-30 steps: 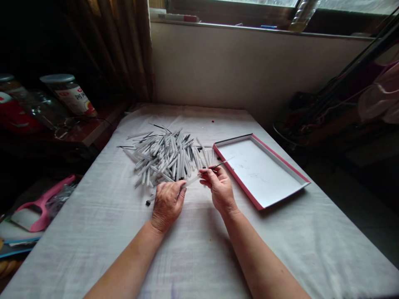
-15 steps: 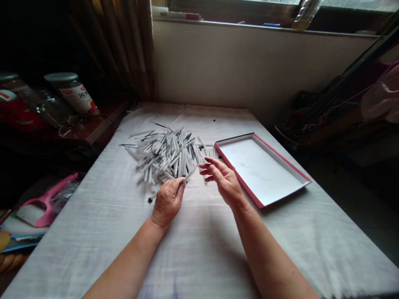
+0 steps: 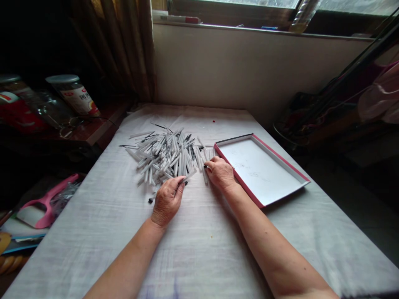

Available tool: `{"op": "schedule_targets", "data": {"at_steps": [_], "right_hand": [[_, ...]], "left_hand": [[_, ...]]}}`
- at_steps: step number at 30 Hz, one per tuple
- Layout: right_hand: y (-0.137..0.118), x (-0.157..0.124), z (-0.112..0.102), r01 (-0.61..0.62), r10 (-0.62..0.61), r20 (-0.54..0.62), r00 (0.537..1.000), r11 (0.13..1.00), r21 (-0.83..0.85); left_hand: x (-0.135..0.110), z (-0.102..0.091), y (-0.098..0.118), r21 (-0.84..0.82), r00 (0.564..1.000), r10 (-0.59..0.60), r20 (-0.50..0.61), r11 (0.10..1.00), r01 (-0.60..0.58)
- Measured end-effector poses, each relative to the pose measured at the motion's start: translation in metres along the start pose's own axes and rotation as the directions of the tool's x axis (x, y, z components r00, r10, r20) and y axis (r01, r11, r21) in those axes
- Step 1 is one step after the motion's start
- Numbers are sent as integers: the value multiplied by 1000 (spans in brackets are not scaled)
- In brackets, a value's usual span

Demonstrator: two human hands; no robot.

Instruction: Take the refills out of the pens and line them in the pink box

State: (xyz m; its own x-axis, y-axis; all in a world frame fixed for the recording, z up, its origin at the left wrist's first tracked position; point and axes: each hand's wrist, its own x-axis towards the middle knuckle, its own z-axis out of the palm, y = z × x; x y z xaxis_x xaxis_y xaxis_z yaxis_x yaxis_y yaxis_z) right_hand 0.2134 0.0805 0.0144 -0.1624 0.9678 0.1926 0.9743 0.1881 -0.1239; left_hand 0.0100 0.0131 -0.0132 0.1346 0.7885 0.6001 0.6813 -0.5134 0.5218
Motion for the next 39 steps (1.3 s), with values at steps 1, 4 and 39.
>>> {"op": "schedule_targets", "data": {"at_steps": [1, 4, 39], "right_hand": [[-1, 3, 0, 8, -8, 7, 1000, 1000, -10], [0, 4, -2, 21, -21, -24, 999, 1000, -4], [-4, -67, 8, -111, 206, 61, 977, 237, 965]], "left_hand": [[0, 0, 0, -2, 1000, -2, 8, 1000, 2], [0, 0, -1, -8, 1000, 4, 25, 1000, -4], [-2, 0, 7, 138, 969, 50, 242, 987, -86]]}}
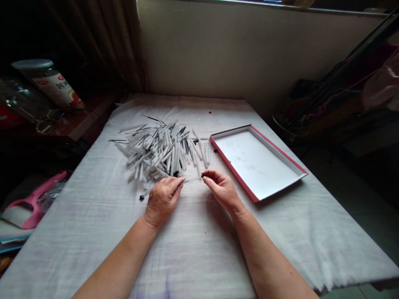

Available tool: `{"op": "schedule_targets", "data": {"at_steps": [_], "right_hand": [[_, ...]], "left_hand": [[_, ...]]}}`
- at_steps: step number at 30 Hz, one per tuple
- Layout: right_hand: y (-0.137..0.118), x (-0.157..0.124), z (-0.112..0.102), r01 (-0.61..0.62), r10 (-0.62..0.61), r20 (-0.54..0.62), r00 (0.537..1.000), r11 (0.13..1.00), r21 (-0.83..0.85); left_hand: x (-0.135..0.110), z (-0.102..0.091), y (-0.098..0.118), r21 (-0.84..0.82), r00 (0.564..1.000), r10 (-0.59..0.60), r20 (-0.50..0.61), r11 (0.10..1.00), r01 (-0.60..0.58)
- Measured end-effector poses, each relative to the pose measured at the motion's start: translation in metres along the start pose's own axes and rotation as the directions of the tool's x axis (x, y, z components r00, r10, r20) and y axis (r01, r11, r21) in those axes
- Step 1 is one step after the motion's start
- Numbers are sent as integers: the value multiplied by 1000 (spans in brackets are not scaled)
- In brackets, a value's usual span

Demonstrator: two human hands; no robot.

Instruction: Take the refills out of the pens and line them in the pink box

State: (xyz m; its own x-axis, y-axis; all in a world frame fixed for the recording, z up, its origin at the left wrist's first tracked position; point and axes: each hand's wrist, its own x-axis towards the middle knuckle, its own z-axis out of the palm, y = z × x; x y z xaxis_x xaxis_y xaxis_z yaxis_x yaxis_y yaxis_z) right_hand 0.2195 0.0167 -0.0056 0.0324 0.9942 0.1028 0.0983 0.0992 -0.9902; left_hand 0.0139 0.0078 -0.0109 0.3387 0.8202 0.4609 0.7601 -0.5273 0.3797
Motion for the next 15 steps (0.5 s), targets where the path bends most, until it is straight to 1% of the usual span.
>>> {"op": "schedule_targets", "data": {"at_steps": [8, 15], "right_hand": [[-1, 0, 1, 5, -4, 24, 1000, 1000, -21], [0, -1, -1, 77, -73, 46, 996, 993, -89]], "left_hand": [[0, 2, 0, -7, 1000, 7, -1, 1000, -7], [0, 1, 1, -20, 1000, 15, 7, 1000, -14]]}}
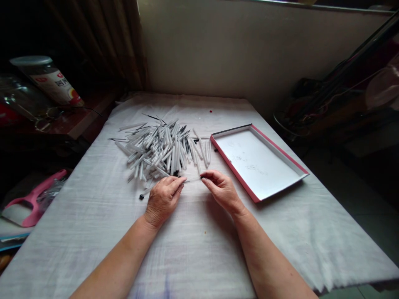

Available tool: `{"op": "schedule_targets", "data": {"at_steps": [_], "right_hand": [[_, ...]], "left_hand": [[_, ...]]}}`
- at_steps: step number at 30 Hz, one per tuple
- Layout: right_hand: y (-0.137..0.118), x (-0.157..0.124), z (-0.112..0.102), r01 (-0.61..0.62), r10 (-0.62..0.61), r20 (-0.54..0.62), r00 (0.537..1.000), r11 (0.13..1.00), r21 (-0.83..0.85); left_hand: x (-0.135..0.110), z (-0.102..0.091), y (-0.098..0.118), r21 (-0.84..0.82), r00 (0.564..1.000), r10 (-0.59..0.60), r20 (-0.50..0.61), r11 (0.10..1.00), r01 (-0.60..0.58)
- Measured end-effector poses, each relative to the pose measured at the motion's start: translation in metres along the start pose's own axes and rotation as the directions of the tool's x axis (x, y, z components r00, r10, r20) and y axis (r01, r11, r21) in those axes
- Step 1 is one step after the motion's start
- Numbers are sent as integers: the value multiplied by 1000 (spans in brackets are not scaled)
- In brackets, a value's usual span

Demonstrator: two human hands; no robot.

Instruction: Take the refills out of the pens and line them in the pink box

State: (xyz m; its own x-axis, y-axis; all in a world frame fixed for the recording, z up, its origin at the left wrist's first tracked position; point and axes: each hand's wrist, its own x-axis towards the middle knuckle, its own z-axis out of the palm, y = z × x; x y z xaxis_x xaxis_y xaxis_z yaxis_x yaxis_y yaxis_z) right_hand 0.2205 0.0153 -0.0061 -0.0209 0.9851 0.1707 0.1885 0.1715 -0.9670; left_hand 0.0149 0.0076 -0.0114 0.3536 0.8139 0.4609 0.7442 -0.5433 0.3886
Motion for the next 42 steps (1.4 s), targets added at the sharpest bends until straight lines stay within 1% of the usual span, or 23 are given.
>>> {"op": "schedule_targets", "data": {"at_steps": [2, 5, 9, 12, 16, 19, 22, 24, 27, 29, 31, 34, 36, 39, 42], "right_hand": [[1, 0, -1, 21, -21, 7, 1000, 999, -34], [0, 0, -4, 43, -41, 23, 999, 990, -137], [-3, 0, -5, 81, -66, 57, 996, 945, -316], [-3, 0, -4, 70, -52, 58, 997, 922, -382], [-1, -1, -5, 15, 4, 60, 998, 948, -318], [1, 0, -8, -2, 18, 86, 996, 985, -174], [1, 0, -10, -18, 25, 139, 990, 999, -50], [0, 0, -11, -18, 28, 148, 989, 997, -69], [-3, 0, -11, -10, 34, 122, 992, 981, -194], [-4, 0, -11, -4, 36, 126, 991, 970, -243], [-3, -1, -12, 1, 29, 138, 990, 976, -216], [1, 0, -12, -3, 20, 158, 987, 994, -108], [3, 0, -12, -18, 29, 169, 985, 998, -66], [-1, 2, -15, -50, 52, 132, 990, 999, -20], [-7, 4, -20, -69, 66, 77, 995, 997, 32]], "left_hand": [[0, 0, 0, 0, 1000, 4, -7, 1000, -4], [0, 0, 0, 8, 1000, 13, -15, 1000, -13], [-1, 1, 0, 31, 999, 35, -28, 999, -35], [-1, 1, 1, 38, 998, 54, -26, 998, -52], [-1, 1, 1, 7, 999, 43, -14, 999, -43], [-1, 0, 0, -21, 1000, 20, -10, 1000, -21], [-1, 0, -1, -20, 1000, 17, -6, 1000, -18], [-1, 0, 0, -17, 1000, 20, -10, 1000, -20], [-1, 0, 1, -21, 1000, 24, -16, 999, -25], [-1, 1, 1, -23, 1000, 24, -15, 999, -24], [-1, 1, 1, -23, 1000, 19, -11, 1000, -19], [-2, 1, 1, -14, 1000, 15, -9, 1000, -15], [-1, 0, 1, -2, 1000, 19, -9, 1000, -19], [0, -4, 1, 50, 1000, 19, -1, 999, -19], [1, -12, -1, 98, 1000, -14, 12, 995, 13]]}}
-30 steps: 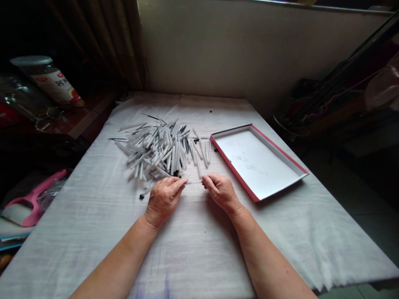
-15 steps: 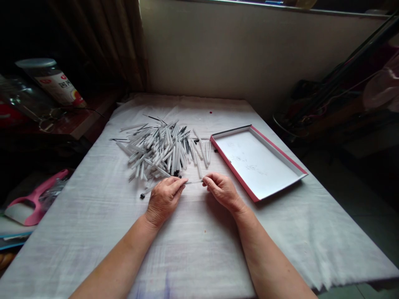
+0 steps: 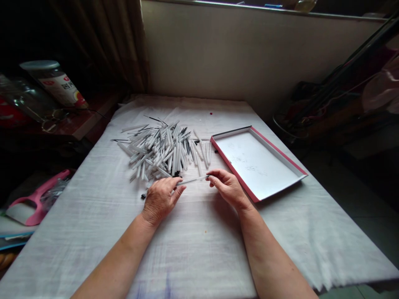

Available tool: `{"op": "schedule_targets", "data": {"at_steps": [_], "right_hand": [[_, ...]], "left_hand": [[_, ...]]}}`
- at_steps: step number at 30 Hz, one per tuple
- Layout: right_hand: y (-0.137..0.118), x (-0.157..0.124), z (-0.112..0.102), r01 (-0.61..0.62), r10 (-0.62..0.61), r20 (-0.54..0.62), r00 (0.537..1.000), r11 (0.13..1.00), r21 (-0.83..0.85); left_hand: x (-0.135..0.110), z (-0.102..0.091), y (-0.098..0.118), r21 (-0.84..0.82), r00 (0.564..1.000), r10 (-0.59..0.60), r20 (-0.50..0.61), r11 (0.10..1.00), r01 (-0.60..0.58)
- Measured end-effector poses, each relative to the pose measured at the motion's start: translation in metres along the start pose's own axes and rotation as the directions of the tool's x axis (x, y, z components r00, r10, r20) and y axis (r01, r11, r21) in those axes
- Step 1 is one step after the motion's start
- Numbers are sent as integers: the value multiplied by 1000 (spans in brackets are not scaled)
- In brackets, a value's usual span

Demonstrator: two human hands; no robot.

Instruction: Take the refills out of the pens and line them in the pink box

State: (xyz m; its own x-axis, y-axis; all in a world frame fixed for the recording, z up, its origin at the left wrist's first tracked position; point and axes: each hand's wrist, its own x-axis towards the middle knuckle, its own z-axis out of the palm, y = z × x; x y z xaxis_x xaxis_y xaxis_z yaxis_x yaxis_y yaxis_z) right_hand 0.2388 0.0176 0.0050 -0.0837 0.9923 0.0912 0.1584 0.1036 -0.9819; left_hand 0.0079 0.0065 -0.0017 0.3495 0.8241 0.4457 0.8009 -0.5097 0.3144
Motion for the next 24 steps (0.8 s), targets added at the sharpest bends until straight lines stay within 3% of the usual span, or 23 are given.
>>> {"op": "schedule_targets", "data": {"at_steps": [7, 12, 16, 24], "right_hand": [[-4, 2, -4, -40, 40, -14, 999, 998, -39], [-4, 1, -3, -31, 31, -39, 999, 999, -16], [-5, 1, -3, -18, 18, -57, 998, 1000, 5], [-4, 2, -2, -38, 38, -60, 997, 999, -5]], "left_hand": [[2, -6, 0, -176, 987, -159, 32, 971, 162], [2, -5, 1, -278, 953, -293, 77, 912, 303], [2, -6, 0, -376, 935, -302, 185, 858, 351], [1, 0, -2, -507, 912, -374, 166, 761, 404]]}}
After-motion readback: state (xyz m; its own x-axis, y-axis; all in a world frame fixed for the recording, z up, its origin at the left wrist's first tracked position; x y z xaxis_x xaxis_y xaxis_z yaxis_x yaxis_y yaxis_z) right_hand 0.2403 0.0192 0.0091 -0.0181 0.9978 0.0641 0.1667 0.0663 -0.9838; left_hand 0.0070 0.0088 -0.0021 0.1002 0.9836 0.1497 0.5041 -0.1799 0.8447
